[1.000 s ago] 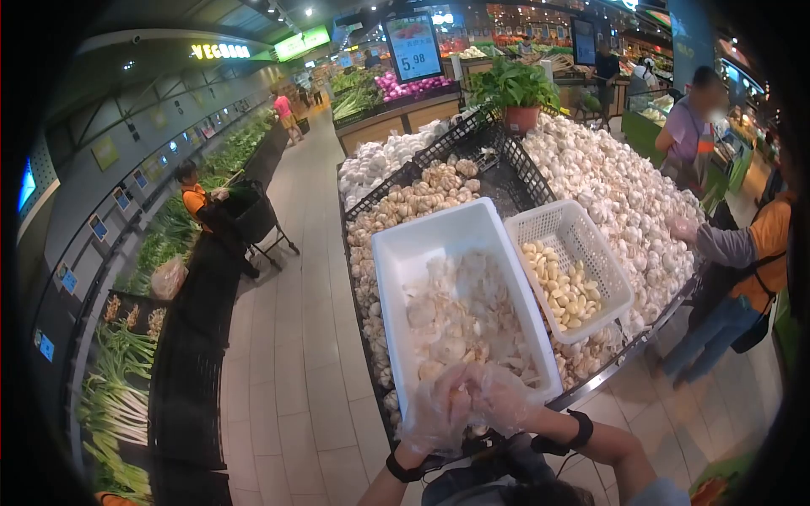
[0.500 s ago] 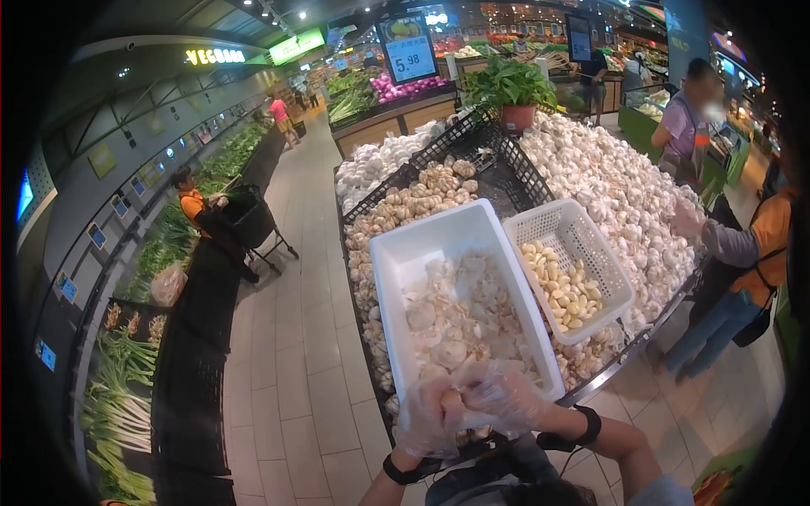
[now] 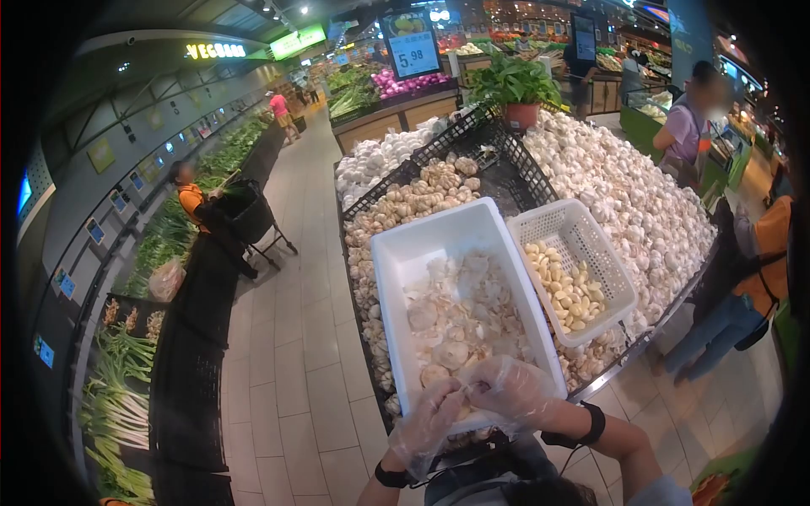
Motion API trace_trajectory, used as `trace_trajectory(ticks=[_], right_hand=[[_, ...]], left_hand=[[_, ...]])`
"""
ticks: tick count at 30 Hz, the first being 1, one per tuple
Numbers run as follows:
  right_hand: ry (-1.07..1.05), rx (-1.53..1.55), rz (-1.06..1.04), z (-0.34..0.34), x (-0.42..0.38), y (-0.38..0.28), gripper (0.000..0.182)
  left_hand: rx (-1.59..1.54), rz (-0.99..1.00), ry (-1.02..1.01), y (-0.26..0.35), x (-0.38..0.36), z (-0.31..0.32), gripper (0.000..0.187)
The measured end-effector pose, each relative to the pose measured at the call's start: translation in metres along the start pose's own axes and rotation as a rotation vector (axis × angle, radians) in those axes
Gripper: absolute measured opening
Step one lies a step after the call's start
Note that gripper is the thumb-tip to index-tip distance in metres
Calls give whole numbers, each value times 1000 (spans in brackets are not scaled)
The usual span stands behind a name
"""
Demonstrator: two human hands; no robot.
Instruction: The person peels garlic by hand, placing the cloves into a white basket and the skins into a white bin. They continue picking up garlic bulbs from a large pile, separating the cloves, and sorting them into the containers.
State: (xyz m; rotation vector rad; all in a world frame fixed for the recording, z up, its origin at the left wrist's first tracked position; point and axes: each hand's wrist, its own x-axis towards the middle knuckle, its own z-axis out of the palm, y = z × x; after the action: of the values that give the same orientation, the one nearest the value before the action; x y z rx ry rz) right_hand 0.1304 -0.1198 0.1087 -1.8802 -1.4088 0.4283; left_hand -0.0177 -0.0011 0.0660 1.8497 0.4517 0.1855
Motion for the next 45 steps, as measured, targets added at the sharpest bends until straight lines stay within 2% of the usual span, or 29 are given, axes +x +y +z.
trace_trajectory(ticks=[2,3,5,6,8,9,12,14,15,16,17,18,19,21,22,23,24,25,26,29,30,32,34,36,38,40,44,45], right_hand=[[35,-46,-32,4,0,7,14],[36,-47,-30,4,0,8,14],[163,-173,-258,2,4,9,14],[165,-175,-255,1,7,15,14],[237,-231,-186,-3,15,31,13],[238,-232,-187,-9,15,32,13],[291,-375,7,-16,14,36,17],[291,-296,-79,-14,16,42,20],[294,-217,-162,-13,17,46,23],[294,-218,-162,-5,16,55,23],[238,69,-93,4,14,59,27],[178,356,-22,10,12,62,31],[178,357,-22,11,8,62,31],[44,-444,-318,3,3,30,24],[-57,-300,-141,15,6,29,26],[-56,-299,-141,18,8,21,26],[-50,-157,-80,20,9,12,28],[-45,-14,-20,20,10,8,31],[-45,-13,-23,20,10,8,31],[-38,-59,-27,21,12,13,35],[-19,-95,-48,24,12,16,34],[0,-131,-67,24,11,19,34],[22,-276,-182,21,8,22,35],[4,-287,-235,10,8,14,37],[-18,-297,-292,11,7,16,39],[78,-263,-459,21,7,30,40],[101,-289,-437,11,5,15,36],[68,-251,-347,12,6,14,28]], left_hand=[[-490,-89,43,-11,0,11,24],[-491,-88,40,0,-2,10,24],[26,235,63,27,-8,7,19],[25,237,60,20,-6,7,19],[-1408,91,-432,-3,0,7,17],[-1407,92,-433,-8,2,7,17],[-1482,87,-321,-2,3,14,23],[-988,-81,486,24,0,30,29],[-989,-82,486,15,2,25,29],[-1311,-33,187,-2,7,15,27],[-1609,20,-136,-6,10,9,27],[-1608,20,-136,-8,10,10,27],[-1598,-3,-74,-6,11,11,25],[-1587,-31,-12,-4,13,17,24],[-1496,-14,71,-5,15,20,27],[-1402,4,153,-5,17,23,29],[-1400,5,154,-3,18,25,29],[-1075,73,185,-2,18,26,31],[-749,135,211,0,17,27,33],[-616,216,222,7,15,27,34],[-616,216,223,0,15,25,34],[-788,12,235,-17,15,22,36],[-824,20,237,-20,18,28,36],[-858,29,235,-18,18,31,36],[-620,41,266,-13,15,31,33],[-580,51,284,-19,18,34,30],[-484,114,305,-14,13,33,28],[-483,115,304,-14,13,34,28]])
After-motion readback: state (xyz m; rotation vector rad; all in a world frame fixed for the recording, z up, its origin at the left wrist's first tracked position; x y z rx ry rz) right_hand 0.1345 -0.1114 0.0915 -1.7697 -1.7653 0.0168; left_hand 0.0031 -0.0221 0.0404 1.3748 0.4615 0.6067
